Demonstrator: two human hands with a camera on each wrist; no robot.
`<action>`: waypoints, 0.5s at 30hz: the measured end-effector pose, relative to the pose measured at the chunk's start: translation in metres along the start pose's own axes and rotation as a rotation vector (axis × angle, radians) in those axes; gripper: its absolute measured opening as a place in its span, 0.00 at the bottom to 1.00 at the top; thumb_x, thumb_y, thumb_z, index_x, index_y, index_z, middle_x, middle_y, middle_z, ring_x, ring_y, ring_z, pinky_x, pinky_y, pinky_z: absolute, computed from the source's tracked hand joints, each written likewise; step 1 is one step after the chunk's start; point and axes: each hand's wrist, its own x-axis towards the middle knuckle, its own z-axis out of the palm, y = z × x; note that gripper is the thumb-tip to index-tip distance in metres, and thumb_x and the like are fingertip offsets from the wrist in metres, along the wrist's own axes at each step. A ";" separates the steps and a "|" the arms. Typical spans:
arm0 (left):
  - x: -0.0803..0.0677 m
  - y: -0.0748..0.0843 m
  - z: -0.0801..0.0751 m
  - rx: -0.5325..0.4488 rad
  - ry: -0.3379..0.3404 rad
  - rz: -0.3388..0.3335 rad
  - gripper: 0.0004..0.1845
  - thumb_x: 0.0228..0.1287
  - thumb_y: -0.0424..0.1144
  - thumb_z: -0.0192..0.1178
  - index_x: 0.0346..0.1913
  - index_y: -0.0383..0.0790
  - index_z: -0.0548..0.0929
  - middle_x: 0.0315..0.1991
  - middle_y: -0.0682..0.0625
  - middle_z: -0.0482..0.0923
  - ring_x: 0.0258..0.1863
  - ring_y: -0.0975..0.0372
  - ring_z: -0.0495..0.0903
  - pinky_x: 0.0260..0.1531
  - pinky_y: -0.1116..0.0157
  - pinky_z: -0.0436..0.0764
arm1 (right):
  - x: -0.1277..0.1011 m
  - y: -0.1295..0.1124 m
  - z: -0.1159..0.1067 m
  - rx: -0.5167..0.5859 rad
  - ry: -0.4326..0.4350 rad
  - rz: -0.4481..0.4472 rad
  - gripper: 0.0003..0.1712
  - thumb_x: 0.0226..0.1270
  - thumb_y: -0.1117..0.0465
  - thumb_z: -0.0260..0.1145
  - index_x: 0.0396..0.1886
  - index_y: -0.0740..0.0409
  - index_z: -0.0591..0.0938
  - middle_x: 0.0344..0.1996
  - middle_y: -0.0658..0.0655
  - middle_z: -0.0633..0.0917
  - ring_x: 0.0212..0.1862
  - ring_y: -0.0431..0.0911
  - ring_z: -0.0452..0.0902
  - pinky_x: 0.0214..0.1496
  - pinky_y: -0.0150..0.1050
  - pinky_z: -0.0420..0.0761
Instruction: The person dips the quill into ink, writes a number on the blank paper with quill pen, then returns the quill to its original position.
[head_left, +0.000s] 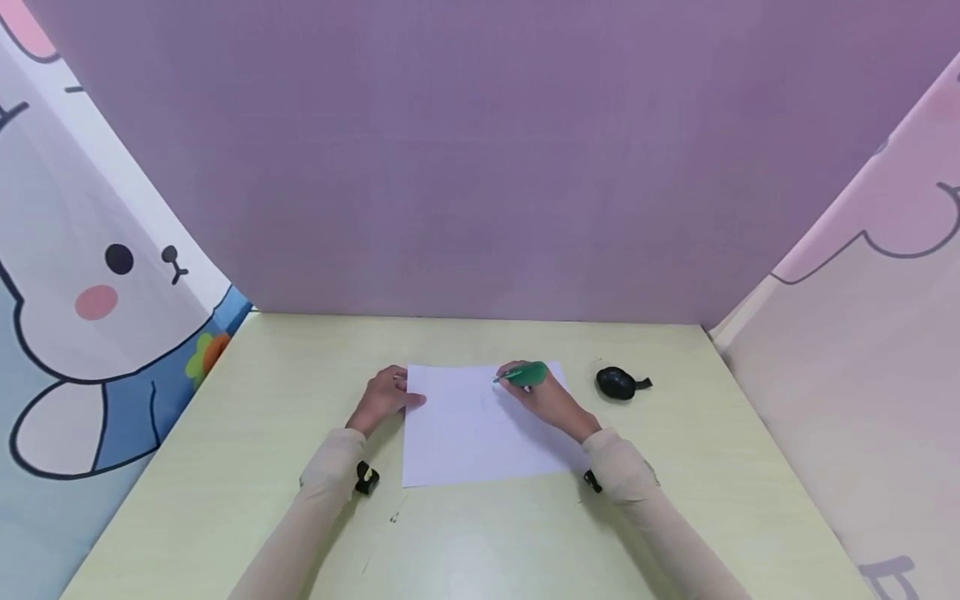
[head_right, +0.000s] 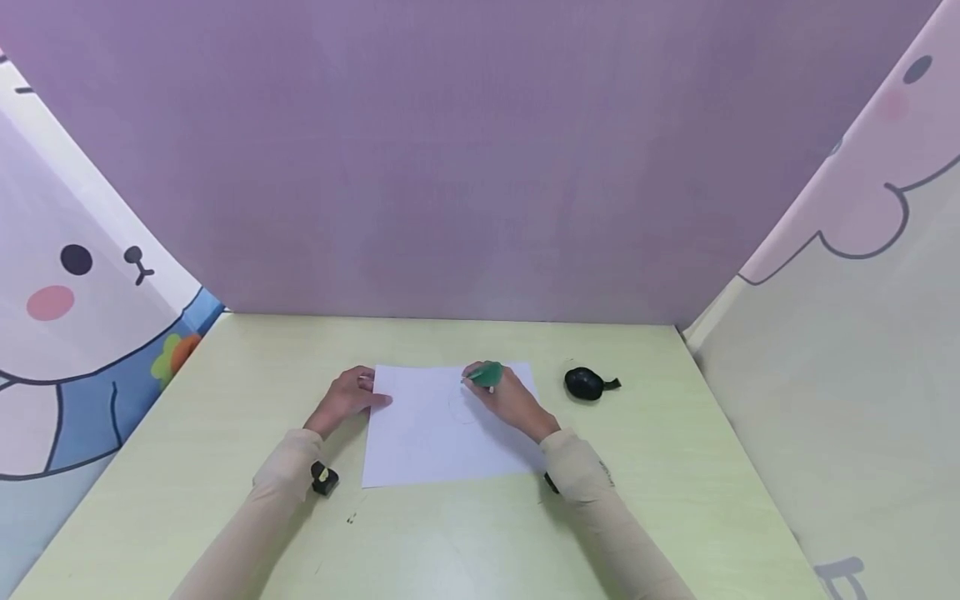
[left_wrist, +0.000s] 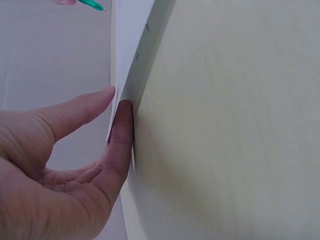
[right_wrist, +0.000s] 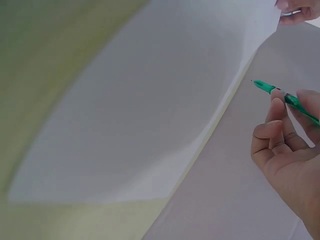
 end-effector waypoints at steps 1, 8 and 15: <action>0.000 0.000 0.000 -0.004 -0.001 -0.003 0.31 0.63 0.33 0.73 0.65 0.26 0.73 0.56 0.30 0.82 0.40 0.51 0.86 0.50 0.54 0.82 | -0.001 0.000 0.000 -0.009 0.002 0.000 0.09 0.74 0.70 0.66 0.51 0.68 0.86 0.46 0.61 0.89 0.36 0.41 0.77 0.38 0.34 0.80; -0.001 -0.003 0.000 -0.004 0.009 -0.007 0.32 0.64 0.36 0.71 0.66 0.28 0.72 0.58 0.30 0.81 0.53 0.43 0.83 0.60 0.47 0.78 | -0.005 -0.003 -0.003 -0.007 -0.028 0.113 0.12 0.76 0.66 0.66 0.54 0.67 0.85 0.51 0.60 0.88 0.56 0.55 0.85 0.56 0.48 0.86; 0.005 -0.003 -0.002 0.002 0.021 -0.003 0.30 0.66 0.35 0.69 0.66 0.27 0.73 0.59 0.29 0.81 0.53 0.43 0.84 0.59 0.50 0.80 | -0.001 -0.007 -0.010 -0.125 -0.060 0.123 0.13 0.74 0.67 0.68 0.55 0.65 0.85 0.49 0.57 0.87 0.54 0.52 0.85 0.57 0.49 0.85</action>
